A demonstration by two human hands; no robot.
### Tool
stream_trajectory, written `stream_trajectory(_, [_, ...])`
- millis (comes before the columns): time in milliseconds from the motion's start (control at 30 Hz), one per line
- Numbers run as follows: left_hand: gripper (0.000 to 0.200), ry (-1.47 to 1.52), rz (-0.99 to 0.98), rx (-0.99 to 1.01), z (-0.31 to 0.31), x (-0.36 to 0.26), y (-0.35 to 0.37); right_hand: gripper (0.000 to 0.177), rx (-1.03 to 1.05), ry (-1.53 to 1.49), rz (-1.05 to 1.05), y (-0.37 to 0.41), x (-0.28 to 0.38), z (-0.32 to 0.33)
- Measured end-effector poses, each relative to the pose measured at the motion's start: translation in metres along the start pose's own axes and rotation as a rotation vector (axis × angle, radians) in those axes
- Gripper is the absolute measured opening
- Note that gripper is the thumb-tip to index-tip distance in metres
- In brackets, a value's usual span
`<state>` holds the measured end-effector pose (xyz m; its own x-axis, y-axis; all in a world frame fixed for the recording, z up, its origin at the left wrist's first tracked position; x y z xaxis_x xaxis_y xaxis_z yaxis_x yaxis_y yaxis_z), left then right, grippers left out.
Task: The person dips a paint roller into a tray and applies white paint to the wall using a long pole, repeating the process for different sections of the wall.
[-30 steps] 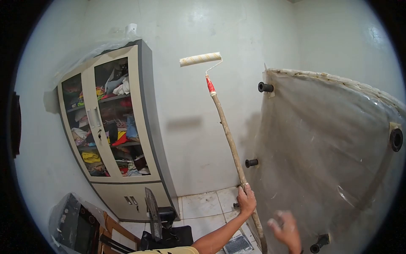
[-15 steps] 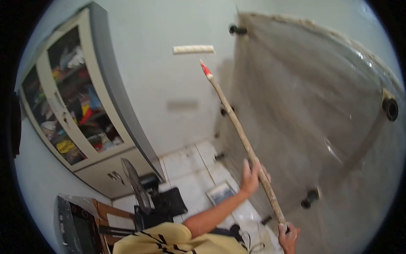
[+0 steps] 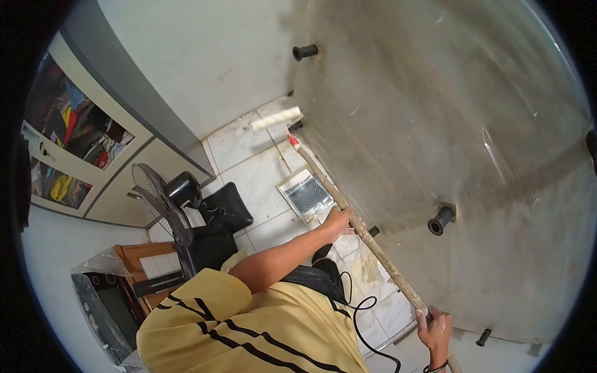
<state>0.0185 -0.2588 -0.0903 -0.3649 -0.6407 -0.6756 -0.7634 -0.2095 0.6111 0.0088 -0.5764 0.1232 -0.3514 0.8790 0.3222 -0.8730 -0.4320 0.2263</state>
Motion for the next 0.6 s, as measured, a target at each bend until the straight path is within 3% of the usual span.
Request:
stream_trajectory(200, [0.026, 0.145, 0.332, 0.119, 0.003, 0.069, -0.055, 0.026, 0.179, 0.105, -0.007, -0.047, 0.017, 0.008])
stream_trajectory(333, [0.023, 0.129, 0.461, 0.067, 0.007, 0.097, -0.085, 0.023, 0.245, 0.084, 0.008, -0.083, 0.010, -0.011])
stream_trajectory(600, [0.019, 0.225, 0.445, -0.063, 0.009, 0.148, -0.148, 0.024, 0.273, 0.161, 0.146, -0.162, -0.011, -0.057])
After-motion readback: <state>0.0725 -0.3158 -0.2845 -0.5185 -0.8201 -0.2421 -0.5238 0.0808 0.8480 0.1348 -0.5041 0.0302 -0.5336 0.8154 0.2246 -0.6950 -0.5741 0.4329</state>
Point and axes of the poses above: each hand's wrist, its own y-axis away from the middle knuckle, its own z-axis out of the back of the hand, x = y × z, the point moved 4 cm from there along -y, towards the middle knuckle, and after that the axes turned 13 degrees about -y, right-handed, at the moved point
